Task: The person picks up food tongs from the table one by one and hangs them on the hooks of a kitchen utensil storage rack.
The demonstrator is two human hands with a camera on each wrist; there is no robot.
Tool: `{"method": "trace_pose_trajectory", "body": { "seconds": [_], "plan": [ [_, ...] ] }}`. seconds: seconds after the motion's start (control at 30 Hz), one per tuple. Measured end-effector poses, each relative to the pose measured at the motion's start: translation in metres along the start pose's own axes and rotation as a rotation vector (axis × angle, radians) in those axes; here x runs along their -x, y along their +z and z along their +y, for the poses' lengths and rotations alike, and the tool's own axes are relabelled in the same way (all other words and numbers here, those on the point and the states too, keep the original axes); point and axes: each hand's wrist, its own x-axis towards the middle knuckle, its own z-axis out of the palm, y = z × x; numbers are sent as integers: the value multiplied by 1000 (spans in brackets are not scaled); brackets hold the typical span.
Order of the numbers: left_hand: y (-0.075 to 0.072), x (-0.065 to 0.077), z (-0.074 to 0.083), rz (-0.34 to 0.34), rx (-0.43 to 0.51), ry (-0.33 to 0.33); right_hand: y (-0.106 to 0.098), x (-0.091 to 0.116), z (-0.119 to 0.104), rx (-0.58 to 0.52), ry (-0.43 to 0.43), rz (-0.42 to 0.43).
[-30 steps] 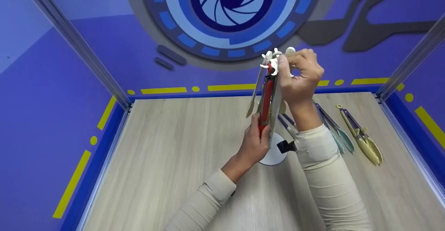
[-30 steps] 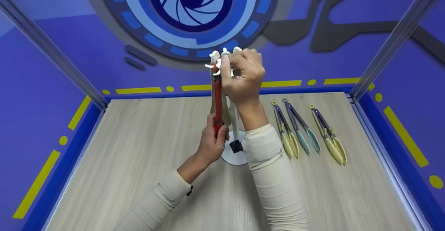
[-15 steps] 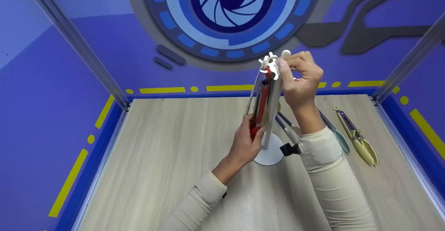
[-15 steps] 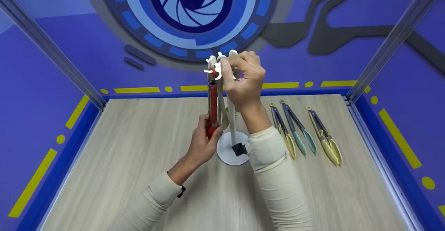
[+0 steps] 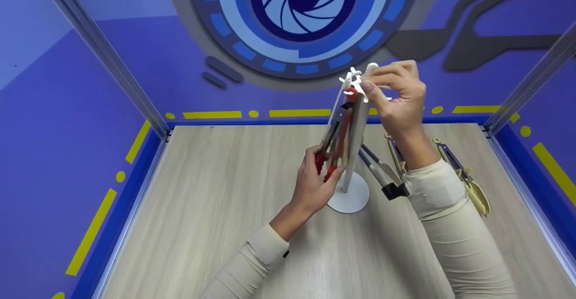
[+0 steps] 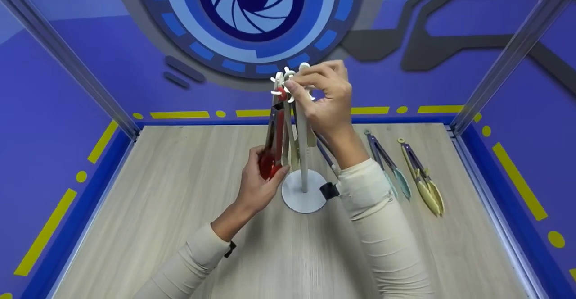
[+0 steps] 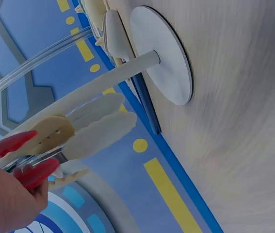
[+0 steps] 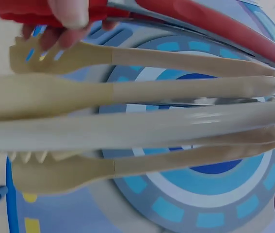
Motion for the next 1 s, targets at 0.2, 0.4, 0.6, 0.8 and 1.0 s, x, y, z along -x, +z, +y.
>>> {"method": "trace_pose_trajectory", "body": {
  "seconds": [0.2, 0.4, 0.6, 0.8, 1.0],
  "plan": [
    [-1, -2, 2, 2, -7, 1, -8, -2, 0, 3, -35, -30],
    [-3, -3, 2, -29, 32, 4, -16, 1, 1, -39, -24, -10],
    [-5, -4, 0, -28, 4, 23, -27, 18, 8, -98, 12, 34],
    [-12, 1, -5, -8, -25, 66, -46, 58, 29, -92, 80, 16],
    [-27, 17, -15, 56, -66, 128, -74, 106, 55, -13, 122, -63]
  ]
}}
